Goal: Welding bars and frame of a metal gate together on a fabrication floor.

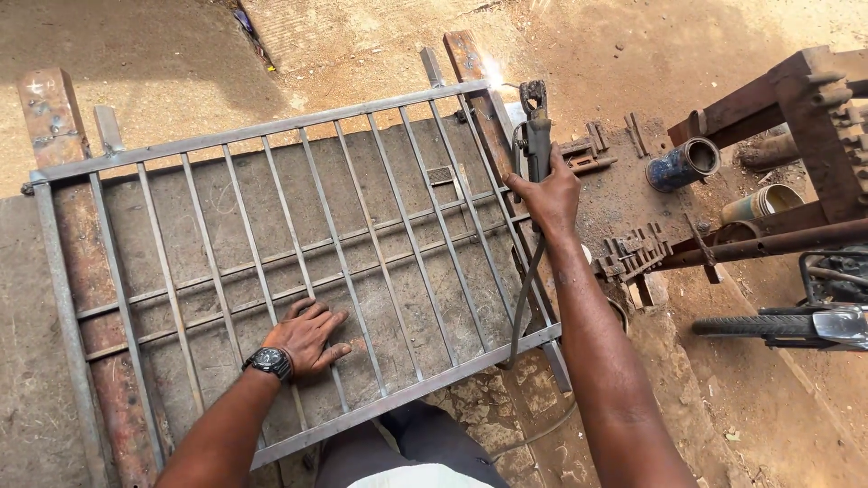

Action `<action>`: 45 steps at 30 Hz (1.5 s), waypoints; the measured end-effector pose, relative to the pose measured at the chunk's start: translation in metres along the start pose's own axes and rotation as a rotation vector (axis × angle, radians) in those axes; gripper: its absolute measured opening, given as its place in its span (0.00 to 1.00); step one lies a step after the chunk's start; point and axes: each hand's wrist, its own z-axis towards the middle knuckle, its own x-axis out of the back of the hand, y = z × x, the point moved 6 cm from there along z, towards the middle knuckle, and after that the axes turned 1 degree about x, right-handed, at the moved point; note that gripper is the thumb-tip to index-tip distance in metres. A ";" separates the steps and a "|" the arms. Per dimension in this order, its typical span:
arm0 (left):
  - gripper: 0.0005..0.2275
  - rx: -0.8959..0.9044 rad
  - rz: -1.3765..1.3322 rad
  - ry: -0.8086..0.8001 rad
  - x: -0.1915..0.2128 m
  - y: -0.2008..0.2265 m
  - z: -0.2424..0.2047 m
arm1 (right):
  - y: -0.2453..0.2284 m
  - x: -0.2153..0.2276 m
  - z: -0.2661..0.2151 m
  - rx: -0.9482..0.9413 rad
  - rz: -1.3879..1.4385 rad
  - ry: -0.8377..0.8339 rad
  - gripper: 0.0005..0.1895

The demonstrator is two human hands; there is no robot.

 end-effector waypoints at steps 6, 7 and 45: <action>0.34 -0.007 0.023 0.023 -0.003 -0.001 0.002 | -0.003 0.002 -0.003 -0.099 0.037 -0.040 0.54; 0.34 -0.007 0.020 0.012 -0.006 -0.001 0.003 | -0.001 0.001 -0.001 -0.065 0.030 -0.015 0.57; 0.33 0.023 0.039 -0.040 0.000 0.001 0.000 | 0.011 -0.012 0.003 0.073 0.013 0.027 0.59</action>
